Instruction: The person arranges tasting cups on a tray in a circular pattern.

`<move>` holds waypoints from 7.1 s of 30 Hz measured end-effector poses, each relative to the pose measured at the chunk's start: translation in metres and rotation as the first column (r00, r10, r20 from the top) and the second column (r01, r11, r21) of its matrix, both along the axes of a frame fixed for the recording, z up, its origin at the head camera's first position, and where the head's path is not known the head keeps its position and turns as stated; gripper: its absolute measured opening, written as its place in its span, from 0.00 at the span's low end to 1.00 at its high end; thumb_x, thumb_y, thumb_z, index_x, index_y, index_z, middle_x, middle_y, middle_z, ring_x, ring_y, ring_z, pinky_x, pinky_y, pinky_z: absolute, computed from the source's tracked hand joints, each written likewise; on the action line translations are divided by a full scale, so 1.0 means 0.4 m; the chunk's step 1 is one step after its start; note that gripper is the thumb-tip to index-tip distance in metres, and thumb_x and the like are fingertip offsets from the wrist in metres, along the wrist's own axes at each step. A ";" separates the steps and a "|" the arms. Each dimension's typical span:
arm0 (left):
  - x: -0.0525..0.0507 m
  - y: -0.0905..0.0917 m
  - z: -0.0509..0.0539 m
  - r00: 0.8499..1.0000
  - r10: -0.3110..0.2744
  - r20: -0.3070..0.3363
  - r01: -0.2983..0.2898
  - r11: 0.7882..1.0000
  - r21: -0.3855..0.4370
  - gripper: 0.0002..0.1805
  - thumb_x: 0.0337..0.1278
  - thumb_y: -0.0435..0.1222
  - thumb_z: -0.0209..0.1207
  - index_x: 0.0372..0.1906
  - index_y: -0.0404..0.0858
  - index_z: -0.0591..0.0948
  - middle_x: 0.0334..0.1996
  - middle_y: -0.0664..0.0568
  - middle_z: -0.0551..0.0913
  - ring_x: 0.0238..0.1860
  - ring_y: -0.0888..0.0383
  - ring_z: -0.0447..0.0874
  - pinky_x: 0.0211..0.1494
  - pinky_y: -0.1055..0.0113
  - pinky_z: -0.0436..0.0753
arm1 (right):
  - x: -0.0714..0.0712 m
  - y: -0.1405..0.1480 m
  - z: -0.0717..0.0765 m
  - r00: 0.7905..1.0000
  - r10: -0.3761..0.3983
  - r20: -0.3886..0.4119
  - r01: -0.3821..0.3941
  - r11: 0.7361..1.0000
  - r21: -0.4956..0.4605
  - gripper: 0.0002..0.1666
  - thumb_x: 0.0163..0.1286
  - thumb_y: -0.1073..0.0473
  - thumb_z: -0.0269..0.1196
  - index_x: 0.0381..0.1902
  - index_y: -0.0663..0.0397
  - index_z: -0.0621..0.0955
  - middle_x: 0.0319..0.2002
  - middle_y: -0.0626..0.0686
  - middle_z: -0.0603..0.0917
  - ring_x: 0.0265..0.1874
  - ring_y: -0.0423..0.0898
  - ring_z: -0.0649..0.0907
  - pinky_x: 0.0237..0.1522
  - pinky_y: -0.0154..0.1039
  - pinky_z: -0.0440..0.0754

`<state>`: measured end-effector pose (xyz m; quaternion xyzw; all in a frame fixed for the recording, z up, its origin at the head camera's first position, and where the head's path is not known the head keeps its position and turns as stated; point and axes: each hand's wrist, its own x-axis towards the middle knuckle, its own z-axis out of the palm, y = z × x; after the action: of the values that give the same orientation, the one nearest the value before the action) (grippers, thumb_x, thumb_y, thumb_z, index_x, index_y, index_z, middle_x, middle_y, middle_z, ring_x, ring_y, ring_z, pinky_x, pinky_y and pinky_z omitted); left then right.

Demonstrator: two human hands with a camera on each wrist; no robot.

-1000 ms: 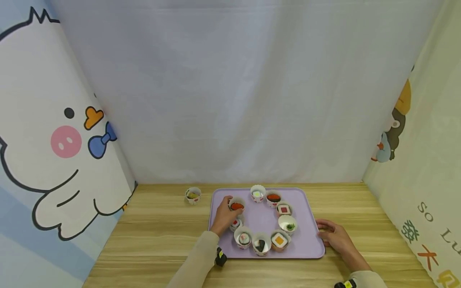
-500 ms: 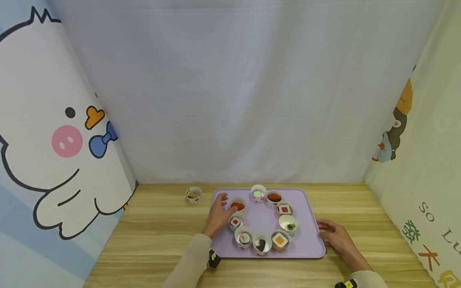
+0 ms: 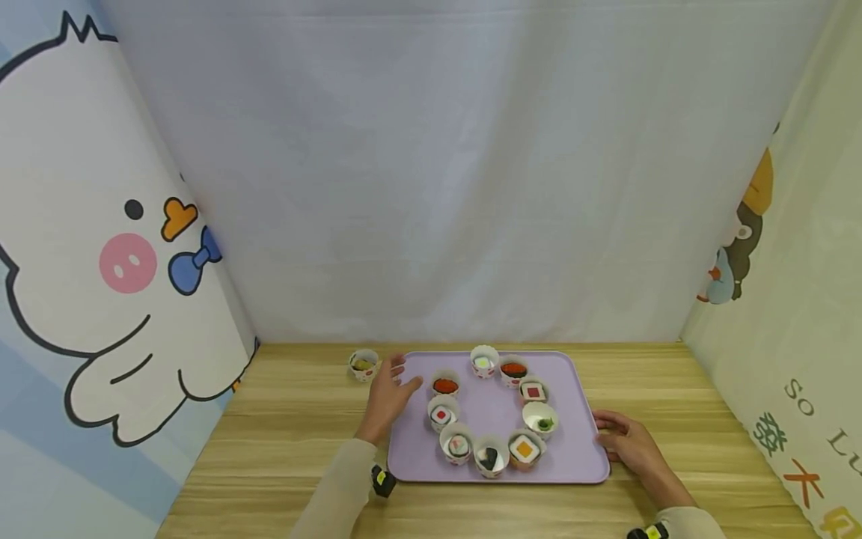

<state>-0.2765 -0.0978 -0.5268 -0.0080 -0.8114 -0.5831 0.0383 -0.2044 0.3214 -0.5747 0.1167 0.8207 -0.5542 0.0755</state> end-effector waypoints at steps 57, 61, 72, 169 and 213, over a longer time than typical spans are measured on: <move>-0.146 -0.178 -0.130 0.962 0.271 0.039 -0.271 0.963 0.004 0.42 0.54 0.36 0.67 0.71 0.29 0.59 0.66 0.32 0.68 0.65 0.38 0.69 0.68 0.45 0.69 | 0.000 0.005 -0.003 1.000 0.000 -0.012 0.000 1.000 -0.022 0.33 0.62 0.70 0.62 0.66 0.70 0.69 0.52 0.61 0.80 0.34 0.38 0.82 0.32 0.39 0.85; -0.145 -0.179 -0.132 0.961 0.275 0.034 -0.275 0.961 -0.007 0.39 0.54 0.35 0.66 0.68 0.30 0.62 0.61 0.33 0.71 0.62 0.38 0.72 0.64 0.45 0.72 | 0.001 0.004 -0.002 1.000 -0.002 -0.015 0.002 1.000 -0.025 0.33 0.62 0.70 0.62 0.66 0.70 0.69 0.51 0.61 0.80 0.34 0.38 0.82 0.31 0.39 0.85; -0.136 -0.172 -0.133 0.966 0.253 0.045 -0.254 0.967 0.013 0.37 0.55 0.35 0.66 0.68 0.33 0.64 0.62 0.35 0.73 0.62 0.39 0.73 0.64 0.46 0.72 | 0.003 0.002 -0.001 1.000 -0.011 -0.011 0.011 1.000 -0.020 0.33 0.62 0.69 0.63 0.66 0.68 0.70 0.52 0.61 0.80 0.34 0.38 0.82 0.32 0.38 0.85; -0.158 0.165 -0.025 0.974 -0.176 0.140 0.204 0.954 -0.219 0.37 0.54 0.35 0.68 0.69 0.34 0.68 0.62 0.39 0.75 0.57 0.44 0.78 0.56 0.49 0.80 | -0.003 -0.005 -0.002 0.999 -0.014 -0.030 0.013 1.000 -0.024 0.32 0.63 0.69 0.63 0.65 0.69 0.71 0.53 0.62 0.81 0.35 0.39 0.82 0.31 0.38 0.85; -0.071 0.071 -0.024 0.990 -0.140 -0.031 0.135 0.984 -0.112 0.29 0.64 0.38 0.59 0.67 0.32 0.70 0.66 0.38 0.73 0.66 0.41 0.72 0.68 0.48 0.73 | -0.012 0.011 -0.006 0.999 -0.033 -0.043 0.033 0.999 0.002 0.33 0.62 0.68 0.64 0.65 0.70 0.71 0.49 0.59 0.83 0.34 0.36 0.82 0.31 0.37 0.85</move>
<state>-0.3050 -0.0694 -0.5364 -0.0773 -0.8389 -0.5386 0.0131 -0.2093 0.3260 -0.5769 0.1183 0.8209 -0.5566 0.0485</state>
